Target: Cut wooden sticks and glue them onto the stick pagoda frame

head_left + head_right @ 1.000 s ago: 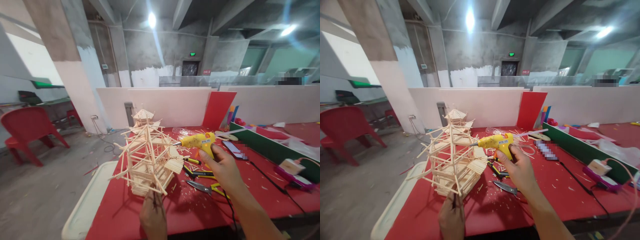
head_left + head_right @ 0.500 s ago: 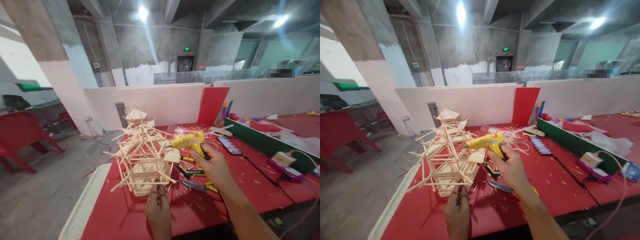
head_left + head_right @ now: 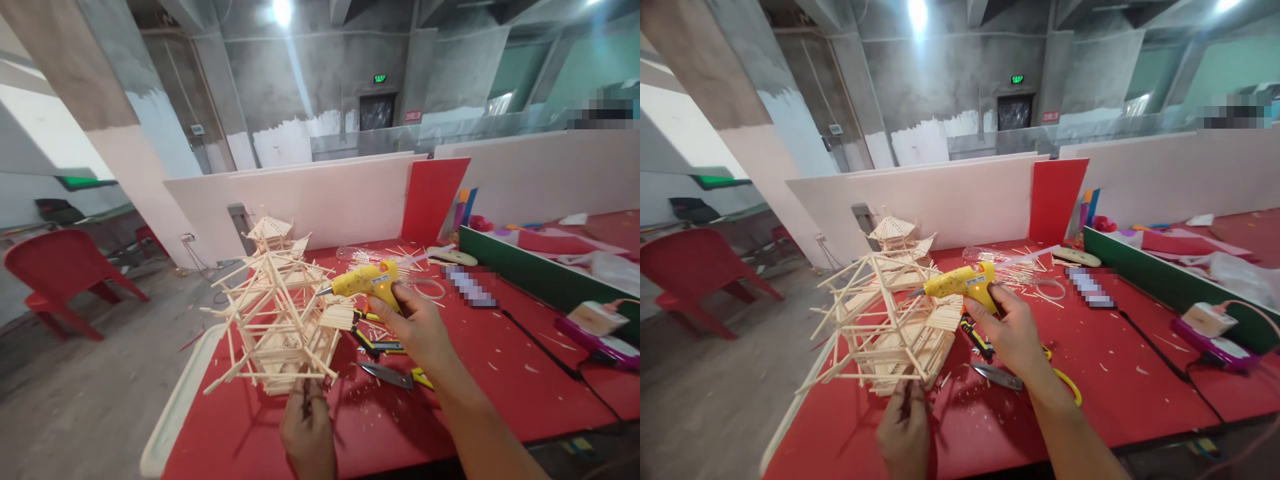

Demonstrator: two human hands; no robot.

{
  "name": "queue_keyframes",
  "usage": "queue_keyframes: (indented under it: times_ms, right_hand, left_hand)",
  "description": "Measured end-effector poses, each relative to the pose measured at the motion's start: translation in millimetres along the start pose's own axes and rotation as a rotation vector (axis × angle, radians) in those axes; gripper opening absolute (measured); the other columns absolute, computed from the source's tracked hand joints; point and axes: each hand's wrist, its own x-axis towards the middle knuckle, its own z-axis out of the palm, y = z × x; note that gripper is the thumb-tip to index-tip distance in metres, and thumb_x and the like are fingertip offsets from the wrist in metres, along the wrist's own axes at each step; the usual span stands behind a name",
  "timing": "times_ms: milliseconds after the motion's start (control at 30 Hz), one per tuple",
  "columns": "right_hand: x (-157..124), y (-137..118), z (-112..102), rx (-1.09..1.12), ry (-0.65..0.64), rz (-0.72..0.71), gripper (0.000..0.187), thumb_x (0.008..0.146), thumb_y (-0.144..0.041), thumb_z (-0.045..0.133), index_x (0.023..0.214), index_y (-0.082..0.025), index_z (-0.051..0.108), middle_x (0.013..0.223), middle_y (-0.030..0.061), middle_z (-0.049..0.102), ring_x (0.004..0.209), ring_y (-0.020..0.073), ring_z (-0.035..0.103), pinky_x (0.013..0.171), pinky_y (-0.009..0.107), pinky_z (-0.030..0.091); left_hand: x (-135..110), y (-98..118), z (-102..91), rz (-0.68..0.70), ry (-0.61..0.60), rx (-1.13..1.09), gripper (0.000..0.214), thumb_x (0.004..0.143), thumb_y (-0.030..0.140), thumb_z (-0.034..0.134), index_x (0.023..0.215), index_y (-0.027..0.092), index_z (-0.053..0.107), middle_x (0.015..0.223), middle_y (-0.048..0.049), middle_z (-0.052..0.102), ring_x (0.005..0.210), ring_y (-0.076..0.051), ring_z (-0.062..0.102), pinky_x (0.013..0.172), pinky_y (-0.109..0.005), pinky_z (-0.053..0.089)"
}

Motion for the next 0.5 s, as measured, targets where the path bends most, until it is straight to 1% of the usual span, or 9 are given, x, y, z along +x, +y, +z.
queue_keyframes:
  times_ms: [67,100,200,267,300,367,433,500]
  right_hand:
    - [3.0,-3.0,-0.2,0.011,0.007,-0.014,0.028,0.084,-0.048,0.063,0.084,-0.021,0.064,0.074,-0.001,0.053,0.066,0.0134,0.047,0.057,0.024,0.039]
    - [4.2,-4.4,-0.8,0.01,0.009,-0.021,0.028,0.084,-0.048,0.063,0.084,-0.02,0.064,0.075,-0.0008,0.054,0.067,0.0135,0.048,0.058,0.025,0.039]
    - [7.0,-4.7,-5.7,-0.014,0.012,-0.039,0.028,0.085,-0.048,0.061,0.086,-0.02,0.064,0.077,0.0001,0.056,0.07,0.0141,0.05,0.062,0.026,0.04]
    - [8.5,0.2,-12.0,-0.052,0.037,-0.055,0.028,0.085,-0.048,0.062,0.083,-0.02,0.063,0.077,-0.0002,0.056,0.069,0.0139,0.049,0.061,0.025,0.04]
    - [9.2,4.1,-16.1,-0.079,0.059,-0.064,0.029,0.084,-0.048,0.062,0.081,-0.02,0.062,0.075,-0.0008,0.055,0.068,0.0134,0.048,0.06,0.025,0.039]
    - [10.5,13.8,-26.1,-0.131,0.097,-0.074,0.03,0.084,-0.049,0.063,0.075,-0.02,0.059,0.072,-0.0018,0.052,0.065,0.0127,0.046,0.058,0.025,0.038]
    - [11.0,24.6,-38.0,-0.167,0.102,-0.06,0.032,0.085,-0.05,0.062,0.074,-0.02,0.058,0.071,-0.002,0.05,0.064,0.0126,0.046,0.058,0.025,0.037]
    - [10.5,35.1,-50.8,-0.196,0.086,-0.027,0.033,0.085,-0.051,0.061,0.075,-0.02,0.059,0.071,-0.0017,0.051,0.064,0.0129,0.046,0.057,0.025,0.037]
  left_hand:
    - [-3.4,3.2,-1.7,0.011,0.055,0.013,0.046,0.078,0.049,0.063,0.099,0.01,0.073,0.072,-0.0113,0.076,0.051,-0.019,0.066,0.052,-0.03,0.056]
    - [-5.4,3.6,-2.2,0.036,0.102,0.026,0.045,0.078,0.048,0.063,0.099,0.01,0.073,0.075,-0.012,0.077,0.054,-0.02,0.068,0.054,-0.03,0.057]
    - [-12.7,2.1,-1.7,0.163,0.219,0.061,0.036,0.078,0.044,0.065,0.093,0.012,0.074,0.086,-0.0133,0.078,0.067,-0.022,0.072,0.066,-0.031,0.059]
    - [-18.7,1.6,0.7,0.251,0.241,0.079,0.029,0.08,0.04,0.066,0.089,0.014,0.075,0.085,-0.012,0.078,0.069,-0.022,0.072,0.067,-0.03,0.059]
    - [-21.9,2.3,2.7,0.291,0.221,0.096,0.025,0.081,0.037,0.066,0.088,0.015,0.075,0.083,-0.0109,0.078,0.068,-0.021,0.072,0.066,-0.029,0.058]
    - [-28.3,6.4,8.8,0.37,0.141,0.148,0.019,0.083,0.031,0.065,0.089,0.016,0.075,0.082,-0.009,0.078,0.069,-0.02,0.072,0.067,-0.027,0.058]
    - [-34.0,14.0,18.1,0.441,0.014,0.205,0.016,0.085,0.028,0.063,0.09,0.018,0.074,0.082,-0.0073,0.078,0.071,-0.019,0.072,0.068,-0.026,0.056]
    - [-38.4,23.3,30.2,0.499,-0.138,0.232,0.014,0.087,0.027,0.062,0.082,0.018,0.072,0.072,-0.0042,0.074,0.063,-0.016,0.068,0.062,-0.024,0.053]
